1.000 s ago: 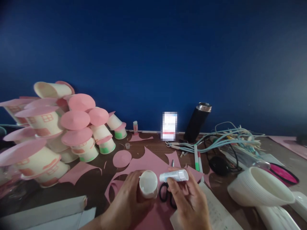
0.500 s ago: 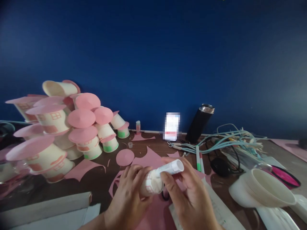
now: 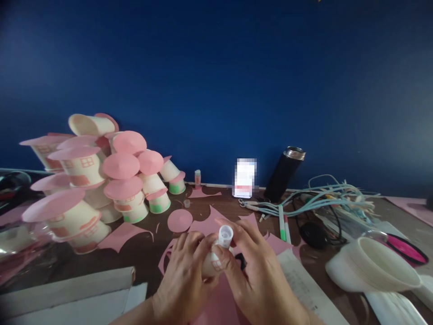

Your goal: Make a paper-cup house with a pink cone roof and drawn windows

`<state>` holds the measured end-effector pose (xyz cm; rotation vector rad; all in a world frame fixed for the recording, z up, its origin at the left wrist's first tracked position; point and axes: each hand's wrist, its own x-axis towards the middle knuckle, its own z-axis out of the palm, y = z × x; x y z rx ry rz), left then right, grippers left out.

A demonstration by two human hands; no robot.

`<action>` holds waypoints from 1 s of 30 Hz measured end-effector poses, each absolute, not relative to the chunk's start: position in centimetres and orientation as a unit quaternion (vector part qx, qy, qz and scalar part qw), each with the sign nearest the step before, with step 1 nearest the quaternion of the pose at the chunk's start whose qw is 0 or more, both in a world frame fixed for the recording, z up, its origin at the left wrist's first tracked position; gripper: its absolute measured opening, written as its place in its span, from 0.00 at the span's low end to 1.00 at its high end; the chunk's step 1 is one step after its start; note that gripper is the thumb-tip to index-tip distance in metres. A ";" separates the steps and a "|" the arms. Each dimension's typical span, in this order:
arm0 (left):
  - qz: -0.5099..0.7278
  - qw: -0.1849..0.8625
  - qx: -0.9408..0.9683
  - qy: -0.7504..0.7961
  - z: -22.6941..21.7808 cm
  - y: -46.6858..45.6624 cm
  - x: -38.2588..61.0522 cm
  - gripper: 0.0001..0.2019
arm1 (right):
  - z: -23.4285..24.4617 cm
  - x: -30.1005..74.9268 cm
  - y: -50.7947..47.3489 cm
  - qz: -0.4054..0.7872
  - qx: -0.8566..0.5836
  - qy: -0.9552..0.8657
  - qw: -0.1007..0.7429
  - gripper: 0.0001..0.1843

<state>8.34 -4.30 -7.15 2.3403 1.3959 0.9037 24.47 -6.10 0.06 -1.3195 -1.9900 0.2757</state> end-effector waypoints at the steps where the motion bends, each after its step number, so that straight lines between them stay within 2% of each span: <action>1: 0.316 0.132 0.808 0.480 -7.2 -4.3 8.4 0.35 | 0.0 24.5 -6.0 0.109 -0.510 -0.772 0.364 0.18; 17: 0.325 0.117 0.812 0.471 -7.6 -4.2 8.5 0.34 | -0.9 24.3 -5.5 0.146 -0.526 -0.743 0.386 0.10; 22: 0.332 0.107 0.809 0.472 -7.9 -4.1 8.5 0.34 | -1.7 24.6 -5.6 0.188 -0.542 -0.721 0.389 0.12; 30: 0.358 0.125 0.801 0.463 -8.1 -4.0 8.9 0.24 | -2.4 24.8 -6.0 0.196 -0.543 -0.707 0.408 0.13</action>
